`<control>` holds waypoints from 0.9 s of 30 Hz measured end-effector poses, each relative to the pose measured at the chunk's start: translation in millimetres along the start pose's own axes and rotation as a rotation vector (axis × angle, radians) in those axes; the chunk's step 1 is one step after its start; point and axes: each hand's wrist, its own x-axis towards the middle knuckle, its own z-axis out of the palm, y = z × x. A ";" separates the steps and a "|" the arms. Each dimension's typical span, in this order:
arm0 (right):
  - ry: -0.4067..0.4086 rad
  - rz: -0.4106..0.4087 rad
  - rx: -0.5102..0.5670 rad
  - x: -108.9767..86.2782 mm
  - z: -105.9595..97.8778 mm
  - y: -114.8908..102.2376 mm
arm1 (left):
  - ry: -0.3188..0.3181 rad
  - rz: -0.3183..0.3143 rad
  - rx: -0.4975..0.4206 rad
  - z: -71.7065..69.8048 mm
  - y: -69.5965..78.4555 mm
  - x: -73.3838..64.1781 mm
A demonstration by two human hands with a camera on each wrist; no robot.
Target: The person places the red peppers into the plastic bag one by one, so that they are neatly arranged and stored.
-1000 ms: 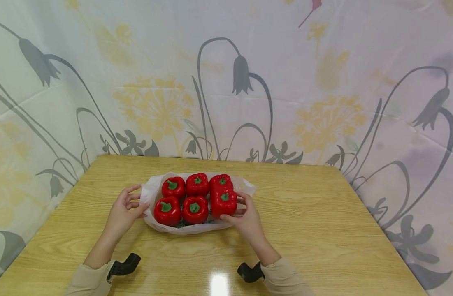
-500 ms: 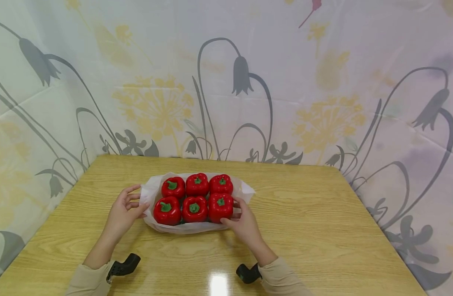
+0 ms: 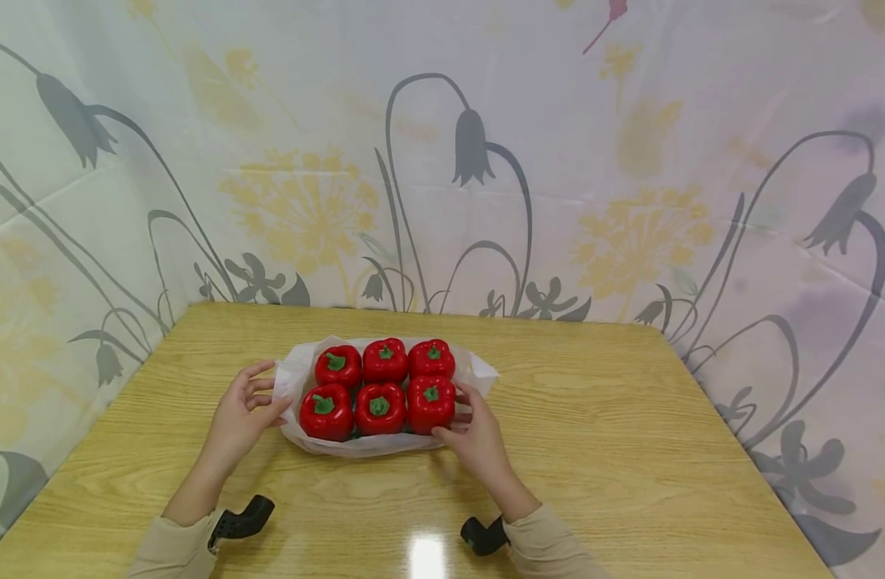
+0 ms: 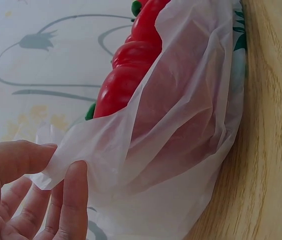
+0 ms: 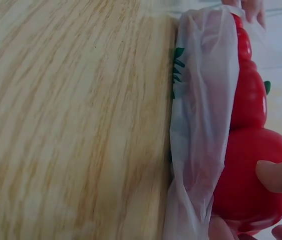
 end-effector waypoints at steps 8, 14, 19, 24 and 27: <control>0.024 0.025 0.066 -7.7 -15.5 -15.3 | -0.007 -0.018 -0.011 0.2 1.0 -0.6; 0.036 -0.018 0.084 -11.6 -29.2 -21.0 | -0.010 -0.013 -0.016 0.0 2.1 -1.6; 0.041 -0.066 0.089 -13.3 -41.3 -20.0 | -0.003 -0.026 -0.012 0.2 0.5 -1.5; 0.050 -0.070 0.092 -14.7 -52.3 -18.2 | 0.001 -0.025 -0.010 -0.6 -2.1 -1.8; 0.058 -0.066 0.078 -15.6 -58.6 -17.2 | 0.003 -0.037 -0.010 -1.6 -2.6 -2.6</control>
